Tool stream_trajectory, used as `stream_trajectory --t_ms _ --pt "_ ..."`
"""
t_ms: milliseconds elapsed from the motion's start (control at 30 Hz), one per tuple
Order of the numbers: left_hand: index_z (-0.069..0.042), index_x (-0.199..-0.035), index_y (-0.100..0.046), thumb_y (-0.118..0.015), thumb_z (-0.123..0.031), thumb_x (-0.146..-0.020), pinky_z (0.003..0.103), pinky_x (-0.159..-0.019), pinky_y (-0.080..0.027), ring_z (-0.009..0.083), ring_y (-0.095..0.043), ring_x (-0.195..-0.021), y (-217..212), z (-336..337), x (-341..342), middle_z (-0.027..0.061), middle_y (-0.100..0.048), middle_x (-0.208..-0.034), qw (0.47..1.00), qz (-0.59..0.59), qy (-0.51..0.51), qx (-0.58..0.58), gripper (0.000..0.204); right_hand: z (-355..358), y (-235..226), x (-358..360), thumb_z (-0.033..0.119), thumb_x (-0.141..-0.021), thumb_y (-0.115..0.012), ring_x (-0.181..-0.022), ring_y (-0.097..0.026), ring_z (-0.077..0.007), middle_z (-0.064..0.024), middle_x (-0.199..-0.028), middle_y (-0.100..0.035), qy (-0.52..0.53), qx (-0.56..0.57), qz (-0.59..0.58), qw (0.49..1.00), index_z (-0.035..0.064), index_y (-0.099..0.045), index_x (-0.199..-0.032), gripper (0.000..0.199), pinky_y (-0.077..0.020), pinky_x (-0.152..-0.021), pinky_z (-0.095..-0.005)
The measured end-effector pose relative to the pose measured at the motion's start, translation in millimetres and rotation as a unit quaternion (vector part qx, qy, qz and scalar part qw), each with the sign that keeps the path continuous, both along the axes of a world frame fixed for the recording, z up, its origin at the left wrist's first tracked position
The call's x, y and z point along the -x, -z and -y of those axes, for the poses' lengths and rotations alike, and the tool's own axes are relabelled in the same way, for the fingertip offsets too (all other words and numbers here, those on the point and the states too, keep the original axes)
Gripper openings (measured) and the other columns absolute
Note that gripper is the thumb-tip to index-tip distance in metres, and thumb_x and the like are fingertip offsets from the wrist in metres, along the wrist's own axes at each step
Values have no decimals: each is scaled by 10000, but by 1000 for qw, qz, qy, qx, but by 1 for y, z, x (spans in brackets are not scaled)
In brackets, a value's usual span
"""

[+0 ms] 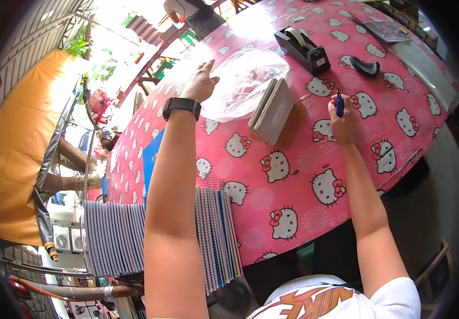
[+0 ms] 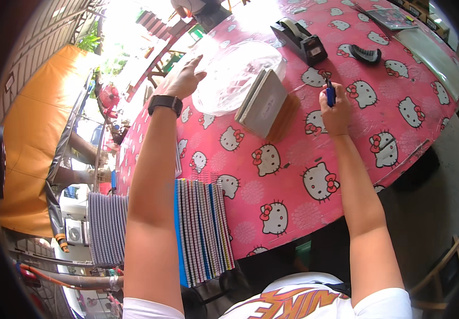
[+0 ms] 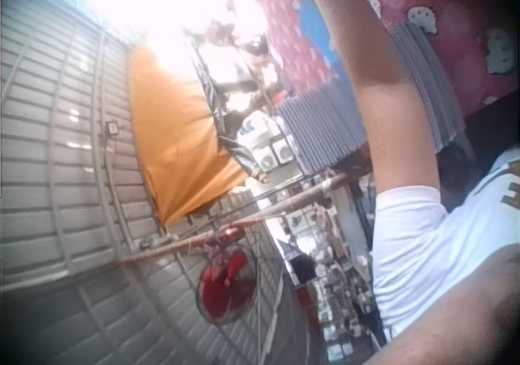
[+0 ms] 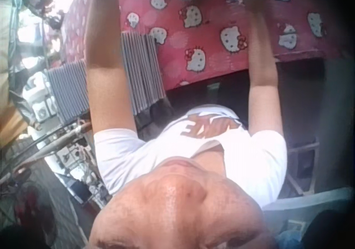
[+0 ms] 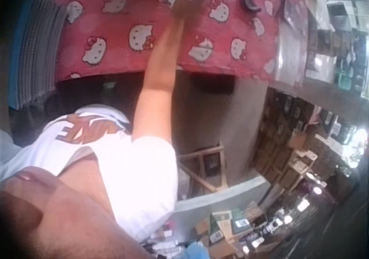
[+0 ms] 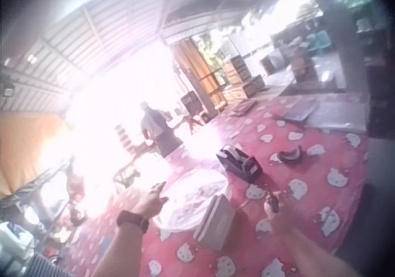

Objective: The person uses a pair of snips to trim excess wire from the spiral bindings of several notebooks and then stacks them on a table.

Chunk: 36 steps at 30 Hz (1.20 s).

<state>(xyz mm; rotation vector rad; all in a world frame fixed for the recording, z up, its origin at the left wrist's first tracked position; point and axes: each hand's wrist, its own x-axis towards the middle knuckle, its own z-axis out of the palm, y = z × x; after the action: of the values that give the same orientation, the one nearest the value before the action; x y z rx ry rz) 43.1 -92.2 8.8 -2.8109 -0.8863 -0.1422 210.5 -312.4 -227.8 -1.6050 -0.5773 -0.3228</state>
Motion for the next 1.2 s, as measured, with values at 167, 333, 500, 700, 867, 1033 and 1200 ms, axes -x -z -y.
stream_trajectory --t_ms 167,333,500,700,867,1033,1200 --pt "-14 -1118 -616 -635 -361 -829 357 -870 -455 294 -598 -1010 -1 -11 46 180 -634 -1058 985 -7 25 170 452 -5 -8 -2 46 -820 -606 -724 -570 -114 -21 -848 -589 -36 -108 -19 993 60 -575 -1020 203 -478 -654 -270" --pt "3 -972 -689 -525 -603 -843 299 -722 -499 217 -652 -795 25 15 161 132 -681 -847 919 -109 -183 332 640 5 -48 53 30 -790 -635 -736 -573 -103 -15 -835 -609 -304 -94 -159 934 46 -605 -1036 248 -477 -662 -256" --pt "9 -845 -717 -633 -430 -843 246 -690 -484 110 -632 -715 46 32 190 95 -688 -742 891 -17 -214 400 447 -21 -54 151 44 -683 -679 -744 -633 -245 -101 -853 -638 -506 43 89 857 44 -604 -946 274 -497 -660 -336" --pt "15 -845 -710 -668 -373 -818 248 -663 -470 103 -610 -697 52 37 187 74 -676 -728 893 -11 -209 398 391 -51 -38 192 175 -697 -691 -879 -600 -228 -69 -871 -617 -410 146 199 878 101 -595 -902 238 -433 -737 -378" --pt "27 -904 -692 -683 -358 -808 252 -660 -470 107 -611 -702 59 31 181 64 -669 -748 885 -1 -207 417 398 -57 -31 194 187 -702 -691 -929 -582 -232 -57 -906 -607 -401 150 211 879 100 -605 -956 282 -431 -767 -384" --pt "31 -853 -686 -711 -274 -784 236 -603 -467 97 -599 -642 51 28 167 57 -649 -690 884 -67 -176 427 314 -61 -40 204 183 -692 -697 -935 -581 -225 -53 -916 -607 -410 169 213 870 97 -608 -993 325 -434 -778 -382" --pt "20 -731 -655 -733 -221 -756 222 -523 -450 83 -574 -556 47 33 153 42 -621 -622 896 -96 -165 401 255 -60 -37 202 191 -689 -698 -940 -579 -222 -51 -917 -606 -406 180 216 870 93 -607 -997 336 -437 -781 -382"
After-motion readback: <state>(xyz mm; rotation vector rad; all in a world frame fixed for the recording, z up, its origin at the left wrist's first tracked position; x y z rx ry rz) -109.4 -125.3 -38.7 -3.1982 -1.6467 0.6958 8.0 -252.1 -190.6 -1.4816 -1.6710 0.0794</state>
